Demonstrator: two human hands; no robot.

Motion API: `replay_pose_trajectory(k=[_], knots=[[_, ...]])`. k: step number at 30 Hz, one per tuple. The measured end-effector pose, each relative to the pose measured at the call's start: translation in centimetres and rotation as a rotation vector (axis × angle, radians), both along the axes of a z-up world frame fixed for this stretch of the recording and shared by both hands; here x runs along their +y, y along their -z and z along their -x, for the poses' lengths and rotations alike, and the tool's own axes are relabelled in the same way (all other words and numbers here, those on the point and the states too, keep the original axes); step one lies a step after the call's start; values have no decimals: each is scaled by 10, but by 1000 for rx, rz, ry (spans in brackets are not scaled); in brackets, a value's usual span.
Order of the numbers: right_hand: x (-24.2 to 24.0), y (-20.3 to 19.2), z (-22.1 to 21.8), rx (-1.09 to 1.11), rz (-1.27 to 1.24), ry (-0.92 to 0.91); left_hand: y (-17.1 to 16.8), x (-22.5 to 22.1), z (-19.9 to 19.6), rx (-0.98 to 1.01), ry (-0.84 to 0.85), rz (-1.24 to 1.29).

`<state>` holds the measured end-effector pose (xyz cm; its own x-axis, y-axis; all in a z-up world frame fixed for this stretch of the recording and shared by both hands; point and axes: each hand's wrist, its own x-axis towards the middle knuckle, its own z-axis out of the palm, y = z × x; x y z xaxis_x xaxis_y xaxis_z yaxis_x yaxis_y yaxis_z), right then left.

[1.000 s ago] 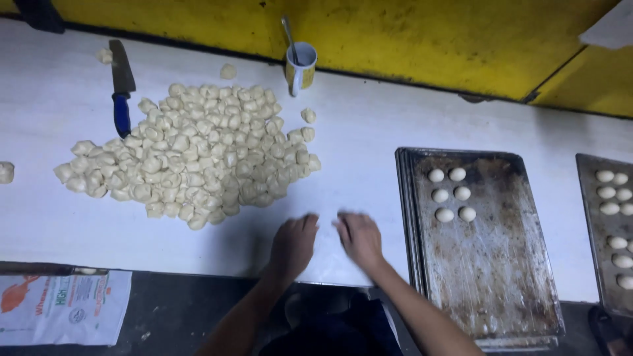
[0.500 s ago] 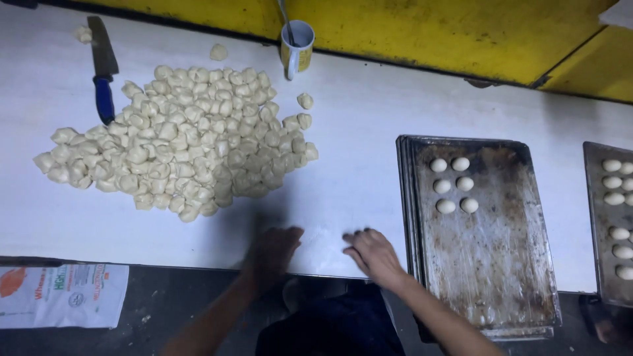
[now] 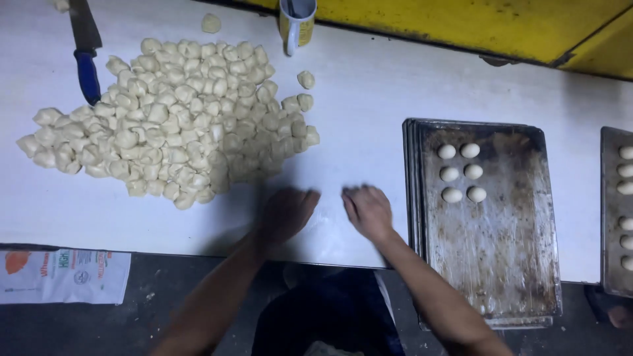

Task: Manually shaping small pieces of dough into uniform balls and arranging them on a baking tray.

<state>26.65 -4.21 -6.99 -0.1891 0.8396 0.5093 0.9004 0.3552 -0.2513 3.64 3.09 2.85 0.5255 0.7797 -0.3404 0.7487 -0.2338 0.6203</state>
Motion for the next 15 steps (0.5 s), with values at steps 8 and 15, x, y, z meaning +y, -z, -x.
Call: replay_pose_trajectory(k=[8, 15], knots=[[-61, -45, 3, 248, 272, -52, 106, -70, 35, -181, -51, -751], [0, 13, 6, -1, 1, 106, 70, 1, -32, 144, 96, -367]])
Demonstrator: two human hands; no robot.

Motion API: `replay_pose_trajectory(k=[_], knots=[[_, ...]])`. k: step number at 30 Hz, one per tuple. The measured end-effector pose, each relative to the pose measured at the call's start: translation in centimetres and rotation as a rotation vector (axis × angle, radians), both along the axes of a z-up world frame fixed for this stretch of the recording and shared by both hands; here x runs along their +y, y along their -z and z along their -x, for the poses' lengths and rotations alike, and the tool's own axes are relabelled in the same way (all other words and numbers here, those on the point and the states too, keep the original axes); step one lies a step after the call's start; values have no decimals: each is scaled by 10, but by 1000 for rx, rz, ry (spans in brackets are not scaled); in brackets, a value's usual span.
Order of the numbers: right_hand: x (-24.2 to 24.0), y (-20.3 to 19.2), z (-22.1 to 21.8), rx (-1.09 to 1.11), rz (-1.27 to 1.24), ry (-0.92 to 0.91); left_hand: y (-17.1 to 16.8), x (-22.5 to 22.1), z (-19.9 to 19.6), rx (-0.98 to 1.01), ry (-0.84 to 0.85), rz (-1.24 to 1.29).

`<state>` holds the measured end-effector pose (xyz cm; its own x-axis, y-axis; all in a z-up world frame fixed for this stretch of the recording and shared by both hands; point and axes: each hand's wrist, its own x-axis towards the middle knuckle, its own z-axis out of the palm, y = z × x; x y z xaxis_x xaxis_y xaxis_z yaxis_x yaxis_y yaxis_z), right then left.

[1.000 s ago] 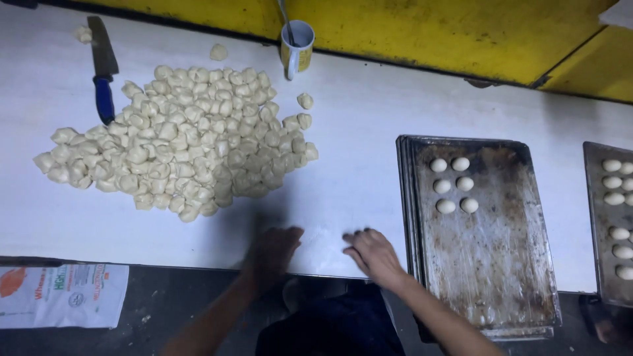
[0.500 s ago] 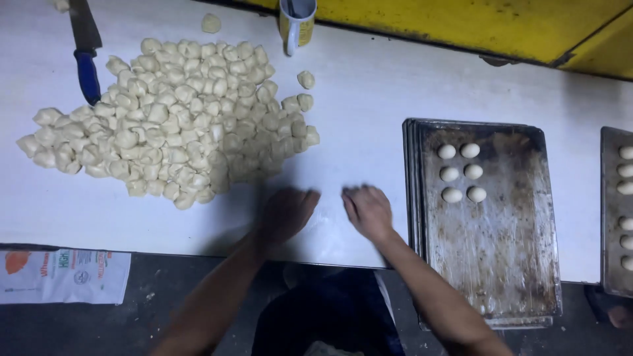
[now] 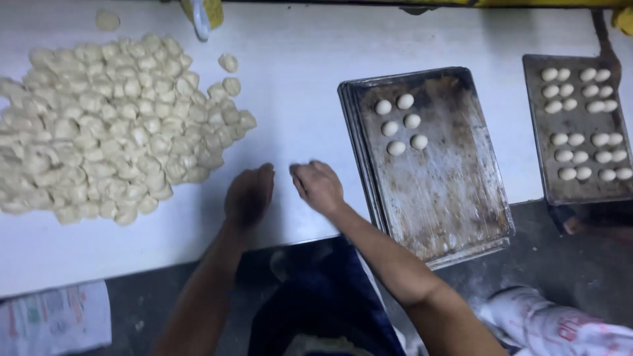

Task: Manually shaping small pieces of dough into uniform balls and arranging them on a baking tray.

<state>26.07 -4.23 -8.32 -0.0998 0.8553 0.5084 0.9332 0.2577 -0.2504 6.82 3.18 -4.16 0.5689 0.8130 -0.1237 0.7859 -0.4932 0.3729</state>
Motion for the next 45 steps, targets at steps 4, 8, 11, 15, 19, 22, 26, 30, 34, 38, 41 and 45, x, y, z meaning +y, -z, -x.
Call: replay_pose_trajectory(k=[4, 8, 11, 15, 19, 22, 26, 30, 34, 38, 41, 45], knots=[[-82, -42, 17, 371, 257, 56, -1, -67, 31, -186, -133, -137], [-128, -62, -12, 630, 456, 83, -19, -92, 64, -285, 8, 11], [-148, -96, -51, 696, 448, 44, -24, -105, 42, -383, -148, 120], [-182, -119, -146, 565, 265, 347, -83, -157, -70, -474, -94, 377], [-172, -88, -216, 402, 210, 399, -45, -177, -206, -394, 89, -54], [-172, -74, -231, 369, 312, 309, -8, -172, -259, -500, 176, -8], [-167, -77, -244, 344, 363, 242, -7, -165, -273, -472, 188, -27], [-166, -73, -254, 323, 477, 210, -13, -167, -274, -504, 109, 34], [-164, -82, -246, 354, 392, 78, 3, -180, -280, 213, 284, -514], [-138, -144, -177, 308, 244, 120, -20, -177, -229, -460, 149, -312], [-100, -124, -100, 386, 297, 18, -14, -180, -153, -649, -54, -315], [-6, -74, -10, 313, 500, -190, 1, -186, -19, -610, -326, -163]])
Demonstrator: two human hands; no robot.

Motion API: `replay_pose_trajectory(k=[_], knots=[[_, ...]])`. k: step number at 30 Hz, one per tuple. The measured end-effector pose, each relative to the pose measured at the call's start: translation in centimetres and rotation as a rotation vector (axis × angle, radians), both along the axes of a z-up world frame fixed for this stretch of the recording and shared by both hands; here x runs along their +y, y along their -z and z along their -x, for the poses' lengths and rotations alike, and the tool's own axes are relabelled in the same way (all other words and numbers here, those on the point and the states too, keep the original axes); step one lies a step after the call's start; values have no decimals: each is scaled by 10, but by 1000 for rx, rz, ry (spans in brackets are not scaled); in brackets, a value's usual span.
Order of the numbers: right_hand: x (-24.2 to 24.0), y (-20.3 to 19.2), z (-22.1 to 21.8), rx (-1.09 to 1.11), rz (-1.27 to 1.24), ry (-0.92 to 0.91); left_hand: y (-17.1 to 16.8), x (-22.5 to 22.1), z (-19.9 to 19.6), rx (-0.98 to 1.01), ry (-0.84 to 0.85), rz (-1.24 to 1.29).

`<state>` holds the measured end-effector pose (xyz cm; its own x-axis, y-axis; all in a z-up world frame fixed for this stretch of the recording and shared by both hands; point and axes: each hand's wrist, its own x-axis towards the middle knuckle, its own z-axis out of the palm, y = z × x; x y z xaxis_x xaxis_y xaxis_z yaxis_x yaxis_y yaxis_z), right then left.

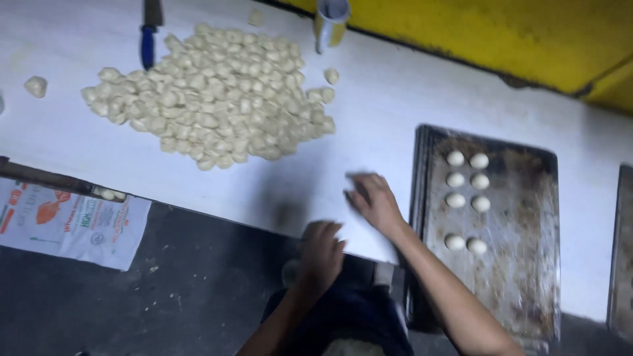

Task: Manually shaping small pieces of dough into uniform balls and arranging them on a baking tray.

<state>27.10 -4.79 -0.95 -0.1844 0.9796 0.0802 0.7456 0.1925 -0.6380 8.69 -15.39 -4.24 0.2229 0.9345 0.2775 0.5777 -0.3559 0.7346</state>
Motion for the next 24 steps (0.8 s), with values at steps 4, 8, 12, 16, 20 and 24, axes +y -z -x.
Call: replay_pose_trajectory(k=[4, 8, 12, 16, 20, 24], knots=[[119, 59, 38, -80, -235, -107, -14, -19, 91, -134, -195, 36], [142, 77, 93, -60, -410, 139, 8, -19, 125, -115, -341, 156], [24, 59, 95, 41, -291, 257, -35, 32, 131, -21, -342, 109], [-67, 46, 71, -55, -191, 241, -48, 137, 148, 152, -390, -364], [-62, 51, 65, -52, -187, 320, -34, 241, 144, 415, -283, -314], [-64, 30, 64, 90, -144, 372, -33, 256, 139, 301, -229, -320]])
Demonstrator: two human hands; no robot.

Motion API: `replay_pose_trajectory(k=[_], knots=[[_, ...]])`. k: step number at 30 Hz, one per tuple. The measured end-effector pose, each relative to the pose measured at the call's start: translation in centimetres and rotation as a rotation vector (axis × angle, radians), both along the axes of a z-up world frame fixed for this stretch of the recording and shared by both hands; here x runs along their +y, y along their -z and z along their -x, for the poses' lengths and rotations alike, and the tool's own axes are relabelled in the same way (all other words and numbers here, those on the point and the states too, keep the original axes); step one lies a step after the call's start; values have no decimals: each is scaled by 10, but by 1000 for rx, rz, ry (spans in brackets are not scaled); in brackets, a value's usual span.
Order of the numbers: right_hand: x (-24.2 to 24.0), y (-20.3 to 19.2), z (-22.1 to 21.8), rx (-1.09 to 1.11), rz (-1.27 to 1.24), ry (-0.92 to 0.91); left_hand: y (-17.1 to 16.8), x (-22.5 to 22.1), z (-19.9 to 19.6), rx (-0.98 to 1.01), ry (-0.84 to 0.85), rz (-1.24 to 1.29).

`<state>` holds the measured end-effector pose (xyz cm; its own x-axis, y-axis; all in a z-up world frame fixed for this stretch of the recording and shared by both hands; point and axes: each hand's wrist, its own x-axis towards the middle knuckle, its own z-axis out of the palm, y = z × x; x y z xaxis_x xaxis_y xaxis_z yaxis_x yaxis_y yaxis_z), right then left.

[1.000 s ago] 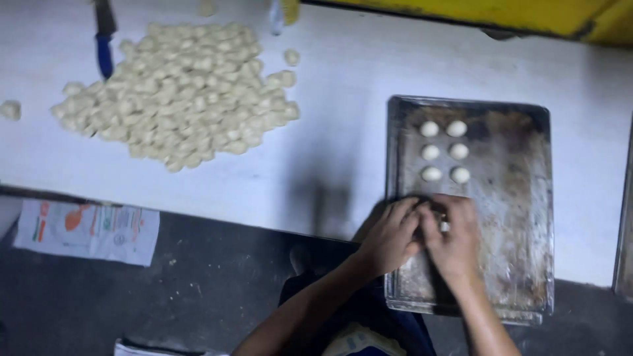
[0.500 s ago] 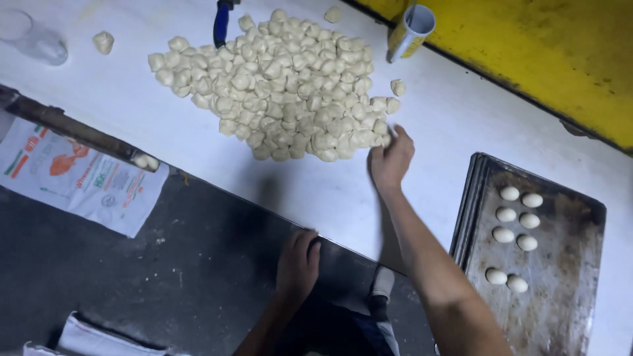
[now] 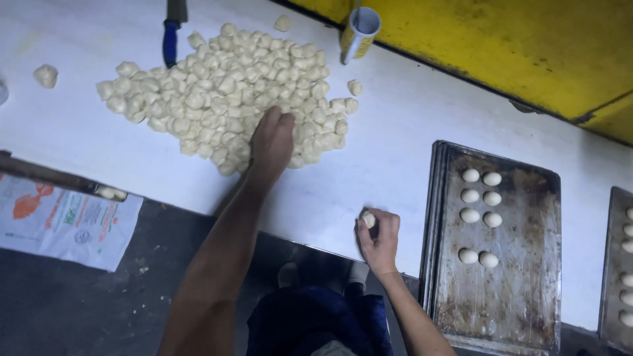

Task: Manually shaping small pieces of dough into uniform balls and arranging them on a baking tray.

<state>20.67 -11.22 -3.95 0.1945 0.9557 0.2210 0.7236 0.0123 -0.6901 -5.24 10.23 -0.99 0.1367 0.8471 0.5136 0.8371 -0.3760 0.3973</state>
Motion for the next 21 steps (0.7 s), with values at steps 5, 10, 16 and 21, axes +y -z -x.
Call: replay_pose_trajectory(k=[5, 10, 16, 21], knots=[[-10, 15, -41, -30, -16, 58, 21, -86, -8, 66, 135, 8], [14, 42, -48, -339, 21, -52, 6, -96, 6, 23, 183, 68], [5, 40, -49, -377, 70, -63, -6, -103, 0, -45, 42, -27], [4, 38, -49, -243, -26, 7, 49, -129, -24, 51, 165, 279]])
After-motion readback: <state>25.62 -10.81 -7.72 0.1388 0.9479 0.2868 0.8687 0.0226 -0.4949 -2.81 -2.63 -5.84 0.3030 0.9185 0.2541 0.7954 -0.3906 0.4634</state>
